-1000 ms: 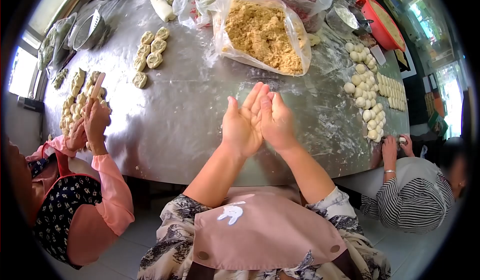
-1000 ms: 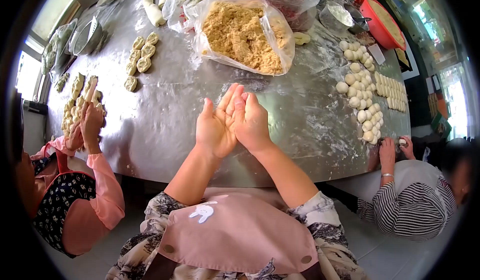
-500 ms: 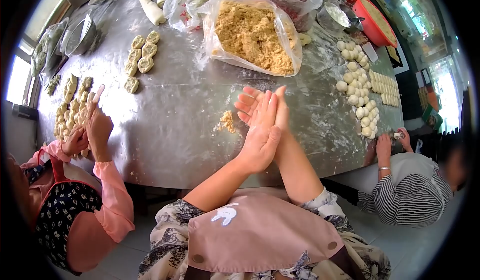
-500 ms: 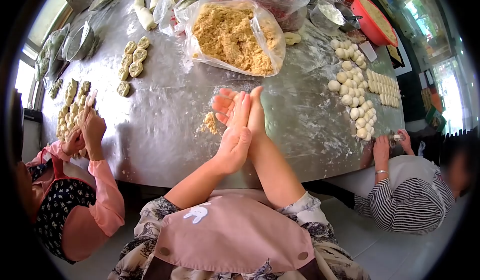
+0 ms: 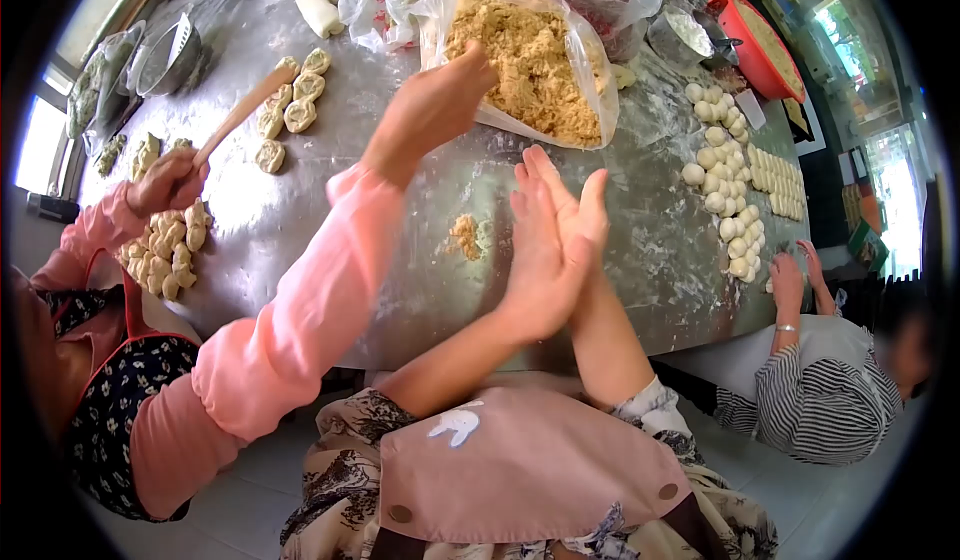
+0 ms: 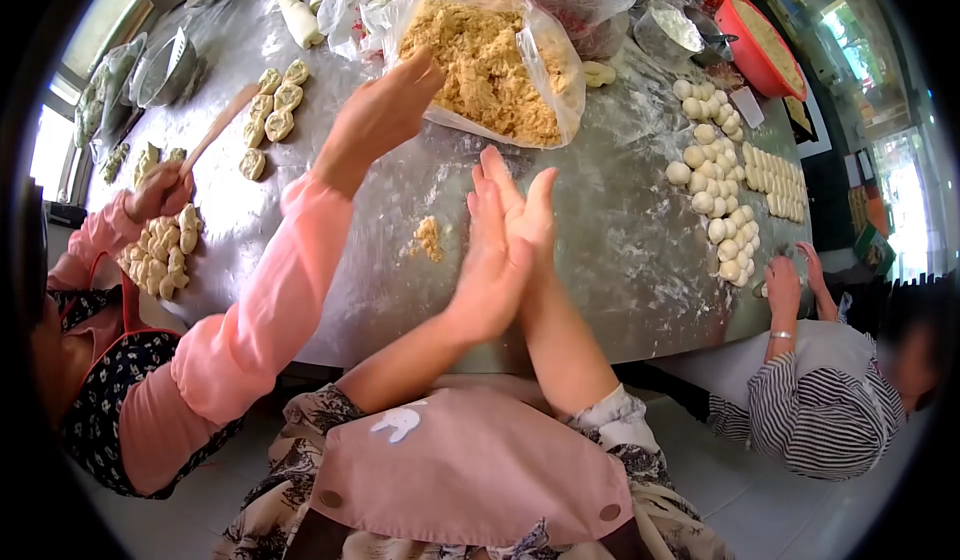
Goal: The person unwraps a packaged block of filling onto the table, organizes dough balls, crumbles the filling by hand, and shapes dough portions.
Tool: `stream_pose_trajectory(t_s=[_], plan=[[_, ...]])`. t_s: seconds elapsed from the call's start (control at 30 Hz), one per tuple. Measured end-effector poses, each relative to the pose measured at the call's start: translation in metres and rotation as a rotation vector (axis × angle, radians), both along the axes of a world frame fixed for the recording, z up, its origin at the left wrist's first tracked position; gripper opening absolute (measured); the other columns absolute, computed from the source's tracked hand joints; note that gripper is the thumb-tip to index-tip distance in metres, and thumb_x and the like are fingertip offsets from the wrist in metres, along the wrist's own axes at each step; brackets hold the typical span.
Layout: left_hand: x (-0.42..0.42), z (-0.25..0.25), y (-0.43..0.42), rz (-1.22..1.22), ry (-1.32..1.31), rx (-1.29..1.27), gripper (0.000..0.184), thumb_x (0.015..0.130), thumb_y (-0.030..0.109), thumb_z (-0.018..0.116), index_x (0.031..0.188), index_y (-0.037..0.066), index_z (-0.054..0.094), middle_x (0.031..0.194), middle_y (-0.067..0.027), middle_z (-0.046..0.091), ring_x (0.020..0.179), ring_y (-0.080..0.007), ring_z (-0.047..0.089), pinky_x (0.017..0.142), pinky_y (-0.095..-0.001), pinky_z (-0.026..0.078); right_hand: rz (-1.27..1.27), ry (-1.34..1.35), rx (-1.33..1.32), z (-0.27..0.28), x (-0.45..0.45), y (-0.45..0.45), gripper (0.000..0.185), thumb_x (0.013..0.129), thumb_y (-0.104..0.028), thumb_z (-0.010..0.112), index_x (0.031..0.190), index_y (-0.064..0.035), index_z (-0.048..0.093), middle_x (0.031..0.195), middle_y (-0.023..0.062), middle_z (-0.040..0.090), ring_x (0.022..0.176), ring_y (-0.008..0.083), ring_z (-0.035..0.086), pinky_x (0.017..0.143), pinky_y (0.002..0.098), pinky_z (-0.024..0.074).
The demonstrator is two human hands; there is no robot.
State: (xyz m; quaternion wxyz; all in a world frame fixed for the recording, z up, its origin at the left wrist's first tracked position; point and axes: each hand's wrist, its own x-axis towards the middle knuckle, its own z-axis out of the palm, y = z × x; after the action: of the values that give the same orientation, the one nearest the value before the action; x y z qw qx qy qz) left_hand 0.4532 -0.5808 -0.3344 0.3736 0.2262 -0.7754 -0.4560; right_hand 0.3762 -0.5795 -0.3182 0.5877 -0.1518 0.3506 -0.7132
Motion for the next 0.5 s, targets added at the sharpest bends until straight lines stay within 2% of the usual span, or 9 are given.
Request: stream_pose_trajectory(t_s=[0.03,0.1,0.17,0.23,0.27,0.37,0.4,0.5], plan=[[0.001,0.003,-0.001,-0.075,-0.006,-0.086,0.071,0.098,0.041,0.037,0.149,-0.004,0.016,0.156,-0.0242,0.016,0.146,-0.0383,0.01,0.117,-0.0453,0.011,-0.037,-0.054,0.051,-0.004,-0.005,-0.005,0.091,0.094,-0.07,0.014,0.152,0.0001,0.014,0.16,0.0082,0.015,0.146,0.0213,0.015,0.119,0.0353,0.0108],[0.001,0.002,-0.009,-0.114,-0.037,-0.161,0.071,0.097,0.039,0.04,0.149,-0.004,0.018,0.155,-0.024,0.019,0.146,-0.039,0.012,0.117,-0.0466,0.011,-0.293,0.057,0.176,0.033,0.041,-0.013,0.092,0.093,-0.071,0.016,0.152,-0.0001,0.014,0.159,0.0097,0.018,0.146,0.0229,0.017,0.119,0.0394,0.0122],[-0.002,-0.004,-0.03,-0.047,-0.097,-0.138,0.07,0.096,0.037,0.042,0.149,-0.003,0.02,0.155,-0.0238,0.021,0.145,-0.0397,0.014,0.117,-0.0479,0.011,-0.275,0.031,0.119,0.04,0.051,-0.008,0.094,0.092,-0.072,0.018,0.151,0.0003,0.014,0.157,0.011,0.021,0.145,0.0241,0.02,0.119,0.0415,0.0138],[-0.002,-0.012,-0.058,0.047,-0.138,0.043,0.07,0.094,0.036,0.045,0.148,-0.003,0.023,0.154,-0.0235,0.023,0.145,-0.0404,0.016,0.117,-0.0493,0.011,0.013,-0.146,-0.11,0.026,0.029,0.013,0.094,0.092,-0.073,0.018,0.151,0.0011,0.015,0.156,0.0121,0.025,0.144,0.025,0.023,0.118,0.0416,0.0157],[0.0,-0.015,-0.062,0.053,-0.136,0.104,0.07,0.094,0.035,0.046,0.148,-0.003,0.024,0.154,-0.0234,0.024,0.145,-0.0408,0.017,0.117,-0.0499,0.012,0.06,-0.141,-0.063,0.027,0.031,0.019,0.094,0.093,-0.072,0.019,0.149,0.0032,0.017,0.156,0.0136,0.025,0.143,0.0266,0.026,0.118,0.0418,0.0177],[0.003,-0.015,-0.032,0.013,-0.105,-0.081,0.07,0.092,0.036,0.049,0.147,-0.002,0.027,0.152,-0.0232,0.029,0.143,-0.0417,0.021,0.116,-0.0512,0.013,0.157,-0.326,-0.084,0.01,-0.004,0.026,0.096,0.091,-0.074,0.022,0.15,0.002,0.019,0.157,0.0122,0.022,0.144,0.0252,0.022,0.117,0.0391,0.018],[0.004,-0.015,-0.023,-0.021,-0.097,-0.141,0.07,0.092,0.036,0.05,0.147,-0.002,0.028,0.152,-0.0232,0.03,0.143,-0.042,0.022,0.116,-0.0514,0.014,-0.048,-0.312,0.055,0.003,-0.013,0.015,0.097,0.091,-0.074,0.02,0.149,0.0028,0.02,0.158,0.0138,0.02,0.144,0.0289,0.021,0.118,0.0411,0.0144],[0.003,0.007,-0.018,-0.18,-0.085,-0.239,0.069,0.091,0.034,0.052,0.146,-0.002,0.031,0.15,-0.0238,0.033,0.141,-0.0426,0.025,0.115,-0.0519,0.016,-0.002,-0.247,-0.09,-0.011,-0.013,0.024,0.096,0.091,-0.073,0.019,0.148,0.0044,0.021,0.156,0.0147,0.024,0.144,0.0305,0.023,0.118,0.0419,0.0139]])
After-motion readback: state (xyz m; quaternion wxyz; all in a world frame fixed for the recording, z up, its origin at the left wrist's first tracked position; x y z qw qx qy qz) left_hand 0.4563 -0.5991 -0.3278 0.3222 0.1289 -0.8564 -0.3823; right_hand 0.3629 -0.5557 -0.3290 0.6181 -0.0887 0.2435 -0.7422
